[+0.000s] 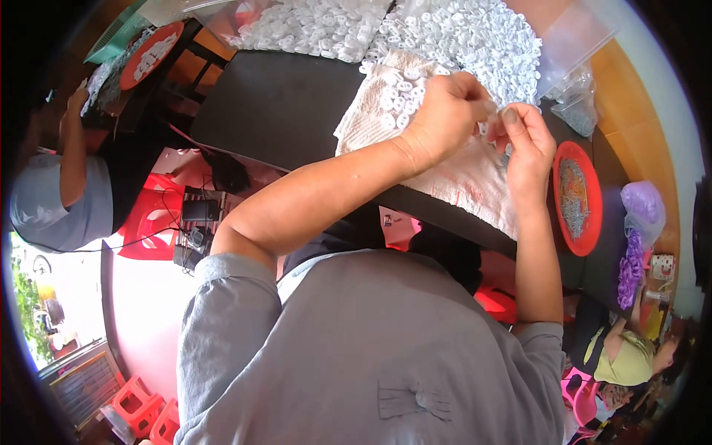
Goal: Manually assemble small white plastic components at a workbench.
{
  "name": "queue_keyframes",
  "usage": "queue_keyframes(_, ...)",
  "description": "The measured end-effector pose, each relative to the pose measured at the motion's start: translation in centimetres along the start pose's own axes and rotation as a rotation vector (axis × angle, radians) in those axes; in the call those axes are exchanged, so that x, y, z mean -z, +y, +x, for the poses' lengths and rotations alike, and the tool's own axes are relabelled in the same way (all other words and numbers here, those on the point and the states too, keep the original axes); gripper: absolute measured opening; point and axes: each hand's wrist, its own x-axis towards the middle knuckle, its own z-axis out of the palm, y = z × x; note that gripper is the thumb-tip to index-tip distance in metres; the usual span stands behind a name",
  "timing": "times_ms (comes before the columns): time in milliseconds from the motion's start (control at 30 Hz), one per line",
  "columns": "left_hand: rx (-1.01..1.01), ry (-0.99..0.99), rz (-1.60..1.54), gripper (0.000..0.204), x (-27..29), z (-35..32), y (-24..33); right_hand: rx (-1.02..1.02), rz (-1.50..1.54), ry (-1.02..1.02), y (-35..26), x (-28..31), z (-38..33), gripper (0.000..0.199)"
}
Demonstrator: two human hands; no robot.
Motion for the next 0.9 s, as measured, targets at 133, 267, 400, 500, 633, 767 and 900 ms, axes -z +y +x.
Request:
queue_keyframes(133, -0.051, 0.178, -0.198, 0.01, 3.0, 0.0, 3.7, 0.229, -0.417, -0.09, -1.2, -1.1, -0.2, 0.006)
queue_keyframes(267, -0.121, 0.295, -0.205, 0.009, 6.1, -1.5, 3.9, 0.5, -0.697, -0.312, -2.1, -4.0, 0.2, 0.006)
queue_keyframes(400, -0.05, 0.313, -0.266, 0.008, 6.8, -3.1, 1.5, 0.712, -0.957, -0.468, -1.7, -7.3, 1.7, 0.014)
queue_keyframes(500, -0.013, 0.354, -0.273, 0.008, 7.2, -3.7, 0.5, 0.706, -1.08, -0.541, -0.9, -8.1, 2.4, 0.018)
queue_keyframes(633, 0.0, 0.378, -0.27, 0.008, 7.3, -3.9, 0.4, 0.602, -1.091, -0.614, -1.1, -8.3, 2.4, 0.01)
queue_keyframes(767, -0.011, 0.317, -0.241, 0.008, 7.2, -4.1, 0.1, 0.554, -1.125, -0.521, -1.8, -8.1, 1.2, 0.005)
queue_keyframes(900, -0.012, 0.291, -0.172, 0.01, 6.4, -4.3, 1.0, 0.453, -0.766, -0.279, -1.6, -6.9, 0.5, 0.007)
